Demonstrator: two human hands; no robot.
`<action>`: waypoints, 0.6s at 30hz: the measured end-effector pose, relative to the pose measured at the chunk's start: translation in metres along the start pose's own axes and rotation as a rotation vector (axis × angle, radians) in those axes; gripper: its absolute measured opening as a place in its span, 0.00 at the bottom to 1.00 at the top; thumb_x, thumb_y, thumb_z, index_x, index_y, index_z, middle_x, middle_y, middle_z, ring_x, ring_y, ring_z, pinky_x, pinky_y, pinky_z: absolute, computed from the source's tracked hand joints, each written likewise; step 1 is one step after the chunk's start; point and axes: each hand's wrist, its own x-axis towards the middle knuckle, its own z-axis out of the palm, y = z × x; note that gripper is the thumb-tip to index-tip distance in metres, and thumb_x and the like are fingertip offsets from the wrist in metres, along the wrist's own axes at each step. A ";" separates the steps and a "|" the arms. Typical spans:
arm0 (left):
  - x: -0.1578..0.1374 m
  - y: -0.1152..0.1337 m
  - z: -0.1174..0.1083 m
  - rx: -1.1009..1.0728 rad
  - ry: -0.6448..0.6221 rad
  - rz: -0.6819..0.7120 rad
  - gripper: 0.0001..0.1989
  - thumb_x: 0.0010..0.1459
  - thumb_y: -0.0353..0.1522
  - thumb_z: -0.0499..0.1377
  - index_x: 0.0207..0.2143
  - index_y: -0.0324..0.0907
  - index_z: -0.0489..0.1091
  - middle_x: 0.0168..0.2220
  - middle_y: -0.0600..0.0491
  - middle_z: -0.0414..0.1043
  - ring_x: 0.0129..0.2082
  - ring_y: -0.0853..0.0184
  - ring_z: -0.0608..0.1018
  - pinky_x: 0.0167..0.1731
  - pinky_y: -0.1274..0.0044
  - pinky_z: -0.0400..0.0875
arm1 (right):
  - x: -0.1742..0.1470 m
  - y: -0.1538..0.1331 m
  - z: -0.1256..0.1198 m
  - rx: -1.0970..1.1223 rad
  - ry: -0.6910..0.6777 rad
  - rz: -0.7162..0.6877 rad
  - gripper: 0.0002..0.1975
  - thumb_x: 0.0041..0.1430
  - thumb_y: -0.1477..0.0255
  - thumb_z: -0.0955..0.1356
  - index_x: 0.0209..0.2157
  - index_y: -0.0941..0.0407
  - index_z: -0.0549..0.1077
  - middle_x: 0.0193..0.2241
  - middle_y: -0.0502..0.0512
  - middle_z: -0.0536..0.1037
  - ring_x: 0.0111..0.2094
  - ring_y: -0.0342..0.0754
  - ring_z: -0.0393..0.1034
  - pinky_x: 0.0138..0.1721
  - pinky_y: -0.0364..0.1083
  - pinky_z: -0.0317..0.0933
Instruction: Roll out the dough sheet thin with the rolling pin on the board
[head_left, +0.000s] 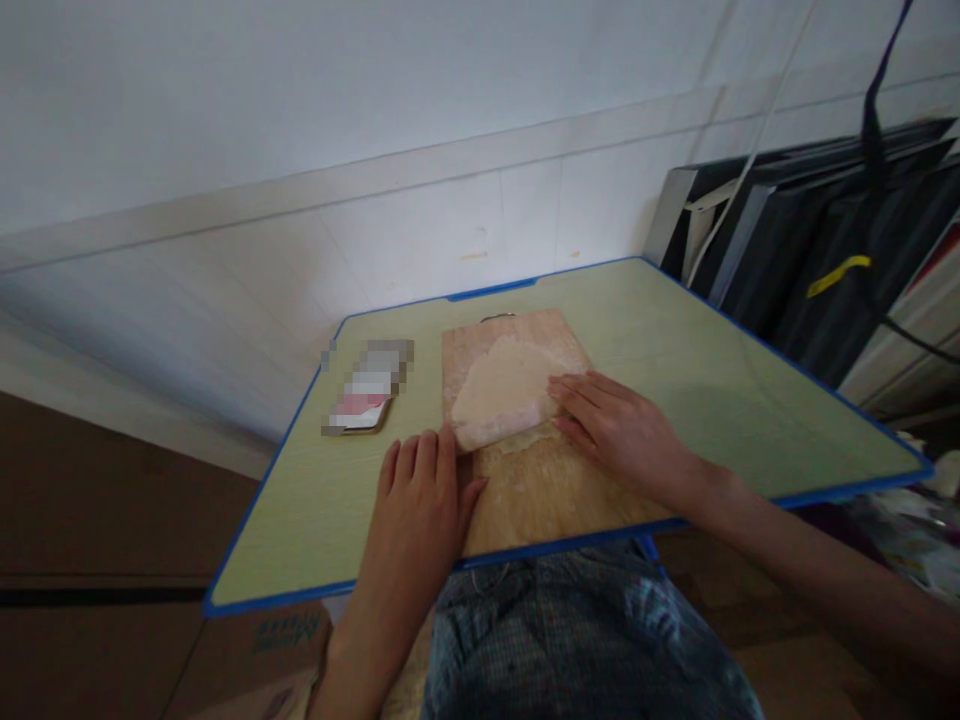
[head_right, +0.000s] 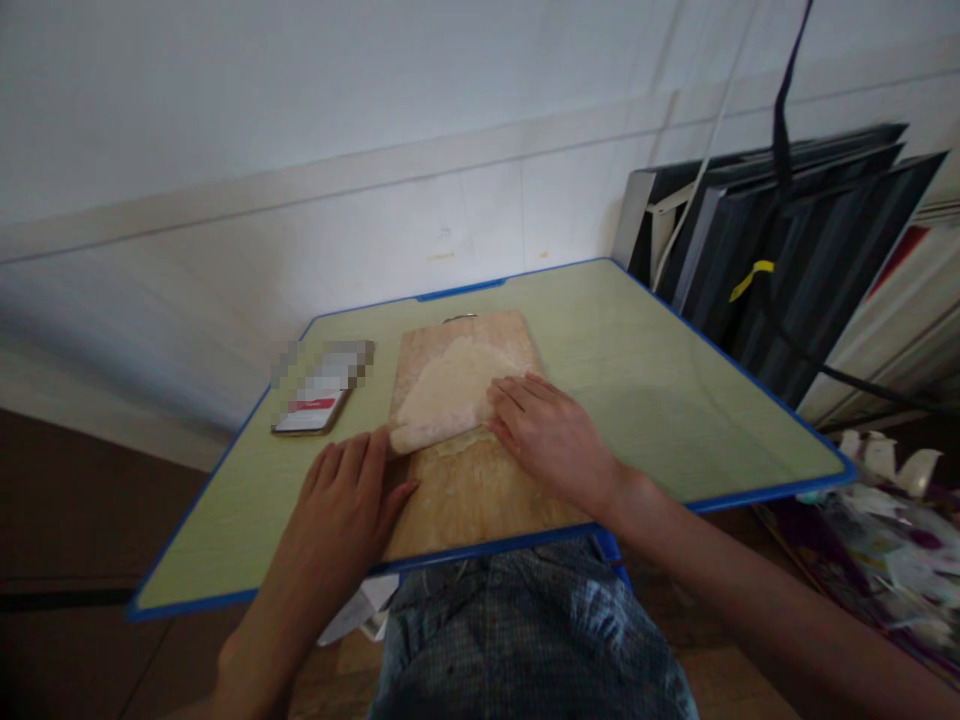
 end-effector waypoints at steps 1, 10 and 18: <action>-0.002 0.002 0.000 0.009 0.004 -0.005 0.22 0.62 0.39 0.47 0.52 0.34 0.58 0.42 0.40 0.67 0.44 0.52 0.70 0.45 0.59 0.67 | 0.002 0.001 0.000 0.000 -0.014 0.002 0.15 0.62 0.72 0.60 0.46 0.62 0.72 0.47 0.64 0.75 0.49 0.54 0.69 0.52 0.55 0.61; 0.006 0.007 -0.004 -0.071 -0.084 -0.065 0.14 0.61 0.36 0.49 0.45 0.35 0.62 0.38 0.44 0.68 0.38 0.55 0.72 0.41 0.63 0.69 | 0.085 0.028 0.028 0.004 -0.287 -0.031 0.22 0.63 0.66 0.59 0.55 0.60 0.65 0.58 0.64 0.63 0.58 0.53 0.57 0.56 0.52 0.55; 0.007 0.007 -0.006 -0.081 -0.075 -0.075 0.13 0.61 0.35 0.49 0.43 0.36 0.62 0.37 0.43 0.69 0.38 0.55 0.73 0.39 0.63 0.70 | 0.109 0.024 0.038 -0.080 -0.526 -0.038 0.23 0.64 0.68 0.57 0.59 0.57 0.60 0.59 0.63 0.62 0.58 0.54 0.56 0.55 0.55 0.55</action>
